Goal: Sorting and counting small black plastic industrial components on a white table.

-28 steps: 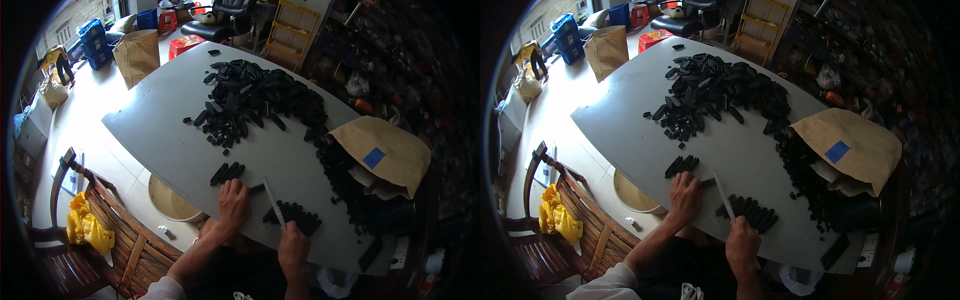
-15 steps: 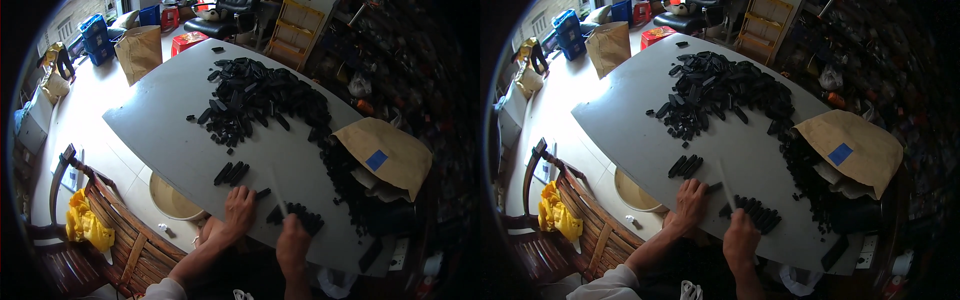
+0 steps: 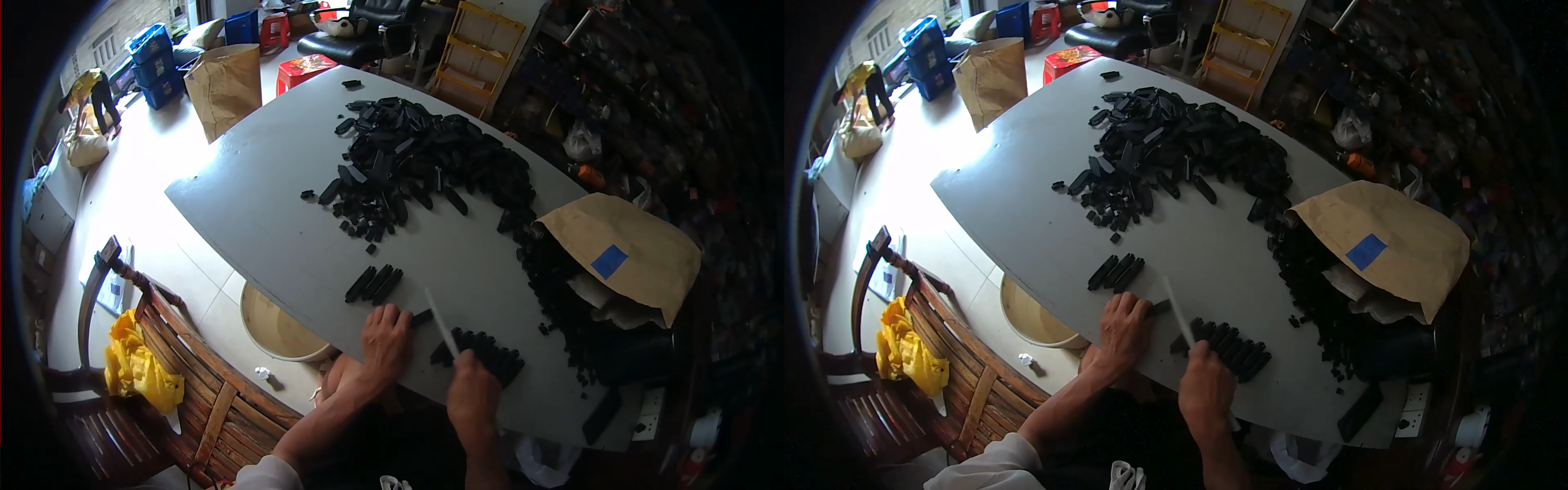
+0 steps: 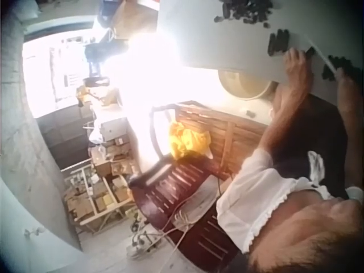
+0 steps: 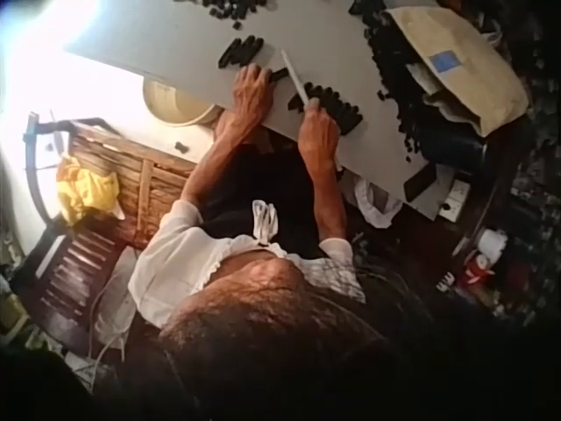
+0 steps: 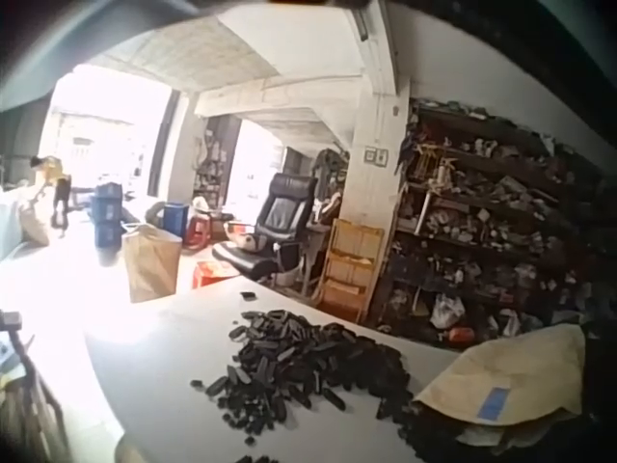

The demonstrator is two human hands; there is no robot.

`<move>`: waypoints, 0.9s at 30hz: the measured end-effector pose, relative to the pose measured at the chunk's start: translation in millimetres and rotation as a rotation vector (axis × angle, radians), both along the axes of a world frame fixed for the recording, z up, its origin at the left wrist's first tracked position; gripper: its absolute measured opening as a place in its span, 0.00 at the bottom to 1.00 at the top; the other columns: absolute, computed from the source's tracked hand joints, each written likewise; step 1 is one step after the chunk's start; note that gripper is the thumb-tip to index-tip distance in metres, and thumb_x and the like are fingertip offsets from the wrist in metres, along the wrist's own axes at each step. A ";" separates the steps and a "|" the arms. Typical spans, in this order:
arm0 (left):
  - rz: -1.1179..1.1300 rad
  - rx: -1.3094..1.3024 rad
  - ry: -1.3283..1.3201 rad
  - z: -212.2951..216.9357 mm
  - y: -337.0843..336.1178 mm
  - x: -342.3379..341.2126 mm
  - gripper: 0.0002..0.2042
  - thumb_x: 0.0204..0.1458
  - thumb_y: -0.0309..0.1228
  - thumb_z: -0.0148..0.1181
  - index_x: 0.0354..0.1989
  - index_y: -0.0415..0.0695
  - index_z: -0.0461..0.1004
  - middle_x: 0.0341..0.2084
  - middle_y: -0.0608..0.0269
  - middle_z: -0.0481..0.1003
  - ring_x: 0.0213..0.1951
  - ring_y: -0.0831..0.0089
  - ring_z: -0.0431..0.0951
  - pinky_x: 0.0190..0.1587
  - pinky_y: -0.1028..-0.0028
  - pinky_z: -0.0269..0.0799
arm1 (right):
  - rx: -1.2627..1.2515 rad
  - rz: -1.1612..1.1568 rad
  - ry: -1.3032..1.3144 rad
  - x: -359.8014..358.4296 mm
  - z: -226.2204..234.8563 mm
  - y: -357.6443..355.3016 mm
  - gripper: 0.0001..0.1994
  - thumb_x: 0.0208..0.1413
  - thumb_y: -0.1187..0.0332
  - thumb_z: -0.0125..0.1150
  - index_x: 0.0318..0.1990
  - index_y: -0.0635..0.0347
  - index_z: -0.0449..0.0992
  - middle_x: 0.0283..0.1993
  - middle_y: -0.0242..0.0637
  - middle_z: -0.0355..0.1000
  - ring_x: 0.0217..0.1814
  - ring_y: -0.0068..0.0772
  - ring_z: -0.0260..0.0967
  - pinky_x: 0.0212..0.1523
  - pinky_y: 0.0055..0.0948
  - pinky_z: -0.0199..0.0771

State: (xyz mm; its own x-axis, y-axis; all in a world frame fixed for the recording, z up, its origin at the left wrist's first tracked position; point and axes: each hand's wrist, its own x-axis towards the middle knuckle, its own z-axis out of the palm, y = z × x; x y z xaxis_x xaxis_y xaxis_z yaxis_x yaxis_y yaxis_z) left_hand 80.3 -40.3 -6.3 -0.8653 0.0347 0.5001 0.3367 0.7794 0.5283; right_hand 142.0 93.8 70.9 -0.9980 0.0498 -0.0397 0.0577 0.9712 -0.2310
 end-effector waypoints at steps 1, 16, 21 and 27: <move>0.001 -0.001 -0.003 -0.5 -0.6 1.8 0.07 0.39 0.23 0.55 0.30 0.41 0.70 0.27 0.57 0.65 0.35 0.60 0.68 0.38 0.66 0.63 | -0.046 -0.016 0.070 2.4 2.6 1.8 0.02 0.57 0.75 0.47 0.33 0.63 0.66 0.31 0.50 0.71 0.34 0.54 0.72 0.32 0.44 0.71; -0.004 0.002 -0.043 0.1 0.5 4.2 0.07 0.39 0.25 0.58 0.29 0.41 0.69 0.29 0.56 0.65 0.36 0.60 0.68 0.39 0.65 0.64 | -0.066 -0.105 0.178 4.8 20.0 7.1 0.04 0.59 0.72 0.48 0.34 0.62 0.66 0.29 0.47 0.72 0.31 0.49 0.73 0.30 0.42 0.71; -0.148 -0.016 -0.070 4.9 8.7 17.1 0.11 0.41 0.28 0.60 0.35 0.41 0.71 0.30 0.57 0.66 0.36 0.61 0.67 0.39 0.65 0.63 | -0.134 -0.148 0.157 11.8 21.1 9.6 0.05 0.60 0.71 0.49 0.33 0.62 0.64 0.28 0.46 0.70 0.31 0.50 0.72 0.28 0.43 0.70; 0.212 -0.137 0.054 11.5 -16.6 -11.6 0.15 0.39 0.27 0.60 0.40 0.44 0.72 0.32 0.58 0.65 0.37 0.60 0.66 0.40 0.65 0.62 | -0.160 -0.173 0.098 17.6 16.6 8.0 0.06 0.58 0.71 0.51 0.32 0.63 0.65 0.26 0.48 0.69 0.29 0.53 0.69 0.28 0.43 0.66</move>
State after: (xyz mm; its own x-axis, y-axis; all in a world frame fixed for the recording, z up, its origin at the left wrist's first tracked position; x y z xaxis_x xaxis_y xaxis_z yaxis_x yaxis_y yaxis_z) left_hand 68.8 -56.9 5.2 -0.8327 -0.0740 0.5487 0.1826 0.8989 0.3983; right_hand 159.6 101.9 87.5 -0.9746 0.2212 0.0352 0.1898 0.8993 -0.3940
